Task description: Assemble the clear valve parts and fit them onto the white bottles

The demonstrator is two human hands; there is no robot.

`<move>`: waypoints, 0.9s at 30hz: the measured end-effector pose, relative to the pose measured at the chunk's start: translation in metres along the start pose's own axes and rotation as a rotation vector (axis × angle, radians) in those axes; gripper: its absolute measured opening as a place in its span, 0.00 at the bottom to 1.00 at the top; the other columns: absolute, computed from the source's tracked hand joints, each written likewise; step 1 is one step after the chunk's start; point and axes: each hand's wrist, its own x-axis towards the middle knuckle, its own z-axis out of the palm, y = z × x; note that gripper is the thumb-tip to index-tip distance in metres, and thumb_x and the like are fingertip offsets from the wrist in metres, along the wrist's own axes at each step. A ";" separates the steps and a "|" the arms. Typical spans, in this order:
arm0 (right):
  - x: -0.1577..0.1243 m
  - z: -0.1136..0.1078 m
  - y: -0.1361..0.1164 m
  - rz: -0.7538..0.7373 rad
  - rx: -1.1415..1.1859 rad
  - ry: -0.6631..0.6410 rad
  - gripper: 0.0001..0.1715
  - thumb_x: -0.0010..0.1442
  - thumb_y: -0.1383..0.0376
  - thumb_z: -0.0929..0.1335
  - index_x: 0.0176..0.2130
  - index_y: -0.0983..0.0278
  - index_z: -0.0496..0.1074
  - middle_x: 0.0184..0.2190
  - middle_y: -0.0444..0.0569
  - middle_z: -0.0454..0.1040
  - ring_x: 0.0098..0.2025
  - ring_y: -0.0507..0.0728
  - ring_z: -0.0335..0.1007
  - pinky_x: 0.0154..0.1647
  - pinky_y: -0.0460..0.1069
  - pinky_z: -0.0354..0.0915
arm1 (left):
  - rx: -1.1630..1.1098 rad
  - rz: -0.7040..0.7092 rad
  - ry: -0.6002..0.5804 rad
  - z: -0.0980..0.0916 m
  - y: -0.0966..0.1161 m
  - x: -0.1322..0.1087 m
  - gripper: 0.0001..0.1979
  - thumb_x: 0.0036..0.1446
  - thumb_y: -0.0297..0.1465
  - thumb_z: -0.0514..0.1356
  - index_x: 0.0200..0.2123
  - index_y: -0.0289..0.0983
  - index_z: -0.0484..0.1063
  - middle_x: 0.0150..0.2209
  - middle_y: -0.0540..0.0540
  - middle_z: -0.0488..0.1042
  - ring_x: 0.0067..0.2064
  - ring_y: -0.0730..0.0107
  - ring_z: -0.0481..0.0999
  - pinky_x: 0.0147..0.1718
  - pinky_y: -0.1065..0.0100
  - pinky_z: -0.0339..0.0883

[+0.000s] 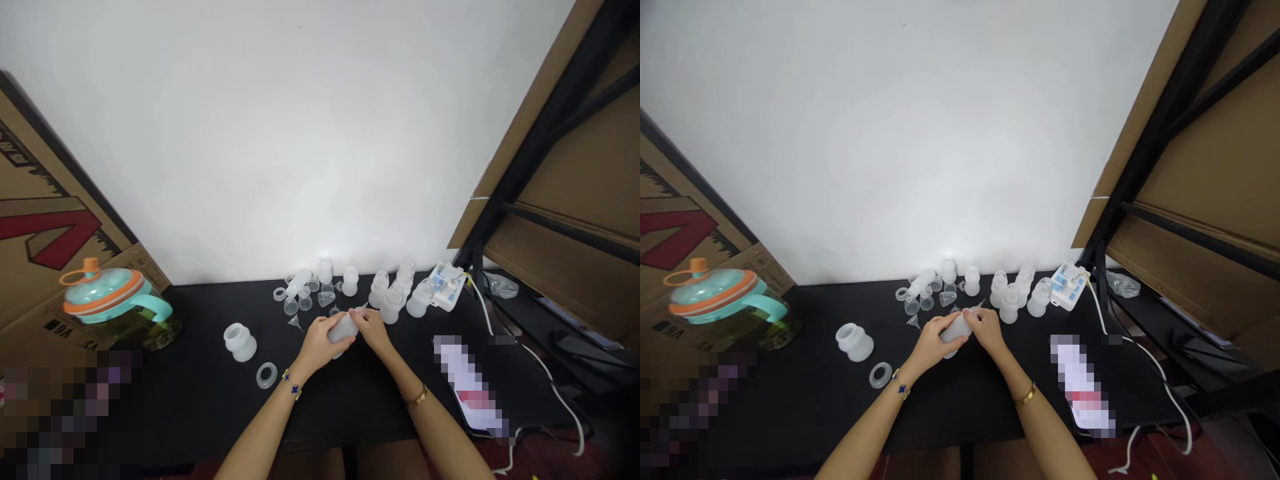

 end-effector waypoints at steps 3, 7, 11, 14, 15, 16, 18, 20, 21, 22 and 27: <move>0.000 0.000 -0.001 0.009 -0.008 0.003 0.29 0.61 0.48 0.63 0.17 0.61 0.56 0.16 0.41 0.54 0.22 0.51 0.50 0.25 0.49 0.46 | 0.024 0.007 0.012 0.002 -0.003 0.000 0.26 0.52 0.37 0.69 0.55 0.43 0.76 0.48 0.46 0.82 0.42 0.59 0.78 0.47 0.58 0.74; 0.000 0.000 -0.001 0.045 -0.007 0.017 0.29 0.60 0.48 0.63 0.17 0.61 0.55 0.16 0.41 0.53 0.22 0.51 0.49 0.25 0.49 0.45 | 0.053 0.007 0.015 0.004 -0.006 0.000 0.26 0.52 0.38 0.69 0.56 0.43 0.76 0.48 0.47 0.82 0.42 0.59 0.78 0.47 0.58 0.73; 0.000 0.001 0.001 0.051 0.002 0.029 0.28 0.58 0.48 0.63 0.17 0.61 0.55 0.17 0.41 0.54 0.23 0.52 0.50 0.25 0.49 0.45 | 0.103 -0.010 0.024 0.005 -0.005 -0.001 0.26 0.52 0.38 0.69 0.56 0.43 0.76 0.47 0.47 0.82 0.41 0.58 0.77 0.45 0.58 0.74; 0.000 0.002 0.001 0.048 -0.003 0.032 0.28 0.59 0.48 0.63 0.17 0.61 0.56 0.17 0.42 0.55 0.23 0.52 0.51 0.25 0.49 0.46 | 0.132 -0.019 0.036 0.006 -0.005 -0.001 0.27 0.51 0.38 0.69 0.56 0.44 0.76 0.45 0.46 0.83 0.41 0.58 0.77 0.43 0.59 0.74; 0.000 0.002 0.001 0.047 -0.007 0.033 0.28 0.59 0.48 0.63 0.17 0.61 0.56 0.17 0.41 0.55 0.23 0.52 0.50 0.25 0.49 0.46 | 0.139 -0.022 0.037 0.006 -0.005 -0.001 0.27 0.51 0.38 0.69 0.56 0.43 0.76 0.45 0.46 0.83 0.41 0.58 0.77 0.43 0.59 0.75; 0.000 0.002 0.000 0.044 -0.009 0.034 0.29 0.59 0.48 0.63 0.17 0.61 0.56 0.17 0.41 0.54 0.23 0.52 0.50 0.26 0.49 0.46 | 0.146 -0.024 0.039 0.006 -0.004 -0.001 0.27 0.51 0.38 0.69 0.56 0.43 0.76 0.44 0.46 0.83 0.41 0.58 0.77 0.42 0.60 0.75; 0.000 0.002 0.000 0.042 -0.012 0.038 0.29 0.59 0.47 0.63 0.17 0.61 0.55 0.16 0.41 0.54 0.23 0.52 0.50 0.25 0.49 0.46 | 0.163 -0.020 0.041 0.006 -0.004 -0.002 0.27 0.51 0.38 0.69 0.56 0.42 0.76 0.44 0.45 0.83 0.40 0.57 0.77 0.42 0.60 0.74; 0.000 0.002 -0.001 0.044 -0.015 0.043 0.29 0.59 0.47 0.63 0.17 0.61 0.55 0.16 0.41 0.54 0.22 0.52 0.50 0.25 0.49 0.45 | 0.179 -0.006 0.049 0.006 -0.003 -0.002 0.27 0.51 0.39 0.69 0.56 0.42 0.76 0.43 0.46 0.83 0.40 0.58 0.77 0.41 0.60 0.74; 0.000 0.002 -0.001 0.045 -0.014 0.045 0.29 0.59 0.47 0.63 0.17 0.61 0.55 0.16 0.41 0.54 0.22 0.52 0.50 0.25 0.49 0.45 | 0.186 0.004 0.056 0.006 -0.003 -0.002 0.27 0.51 0.39 0.69 0.56 0.42 0.76 0.43 0.46 0.83 0.39 0.58 0.77 0.41 0.60 0.74; 0.000 0.002 -0.001 0.044 -0.011 0.047 0.29 0.59 0.47 0.64 0.17 0.61 0.55 0.16 0.41 0.54 0.22 0.52 0.50 0.25 0.49 0.45 | 0.192 0.015 0.062 0.006 -0.002 -0.002 0.27 0.52 0.39 0.68 0.56 0.42 0.76 0.43 0.46 0.83 0.39 0.58 0.77 0.41 0.60 0.74; -0.003 0.003 0.001 0.035 0.021 0.050 0.31 0.61 0.46 0.64 0.17 0.62 0.56 0.17 0.42 0.56 0.23 0.52 0.52 0.26 0.49 0.48 | 0.198 0.099 0.079 0.005 0.000 -0.003 0.25 0.54 0.37 0.66 0.56 0.41 0.75 0.45 0.45 0.82 0.37 0.61 0.78 0.47 0.58 0.73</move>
